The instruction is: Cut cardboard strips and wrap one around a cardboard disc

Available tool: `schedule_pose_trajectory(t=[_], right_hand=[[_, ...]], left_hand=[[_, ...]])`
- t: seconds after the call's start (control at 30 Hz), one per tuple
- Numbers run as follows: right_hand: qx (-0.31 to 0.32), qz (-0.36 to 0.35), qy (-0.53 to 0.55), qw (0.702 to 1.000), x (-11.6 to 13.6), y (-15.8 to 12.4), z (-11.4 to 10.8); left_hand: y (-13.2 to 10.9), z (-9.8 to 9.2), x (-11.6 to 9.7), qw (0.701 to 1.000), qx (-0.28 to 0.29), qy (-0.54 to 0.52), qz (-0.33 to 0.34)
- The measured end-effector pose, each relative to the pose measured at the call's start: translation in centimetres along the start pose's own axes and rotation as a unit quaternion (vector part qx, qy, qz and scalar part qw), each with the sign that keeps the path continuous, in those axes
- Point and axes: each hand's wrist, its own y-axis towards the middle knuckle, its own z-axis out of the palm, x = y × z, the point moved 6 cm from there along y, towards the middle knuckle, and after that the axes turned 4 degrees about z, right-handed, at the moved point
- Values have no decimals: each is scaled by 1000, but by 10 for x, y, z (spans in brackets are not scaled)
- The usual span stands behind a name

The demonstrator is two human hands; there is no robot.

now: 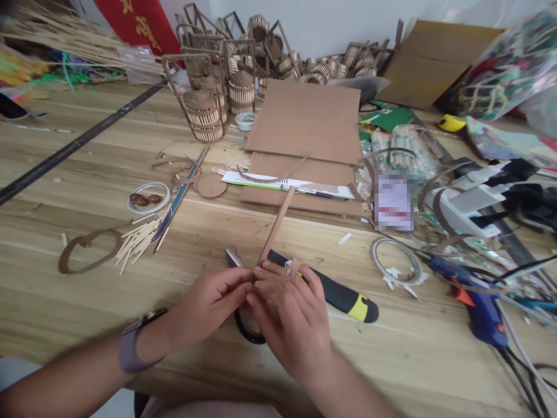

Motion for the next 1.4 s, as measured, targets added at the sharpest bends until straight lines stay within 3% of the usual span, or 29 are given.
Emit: schedule_pose_trajectory(t=[0.6, 0.83, 1.03, 1.4], right_hand=[[6, 54, 43, 998, -9, 0, -5], [-23, 143, 141, 979, -20, -6, -6], [-20, 33, 107, 993, -5, -5, -5], [-17, -32, -1, 999, 0, 2, -3]], left_hand=[[0, -3, -13, 994, 24, 93, 55], [0, -2, -18, 981, 55, 155, 99], [0, -2, -6, 999, 38, 37, 8], [-1, -3, -4, 999, 5, 30, -15]])
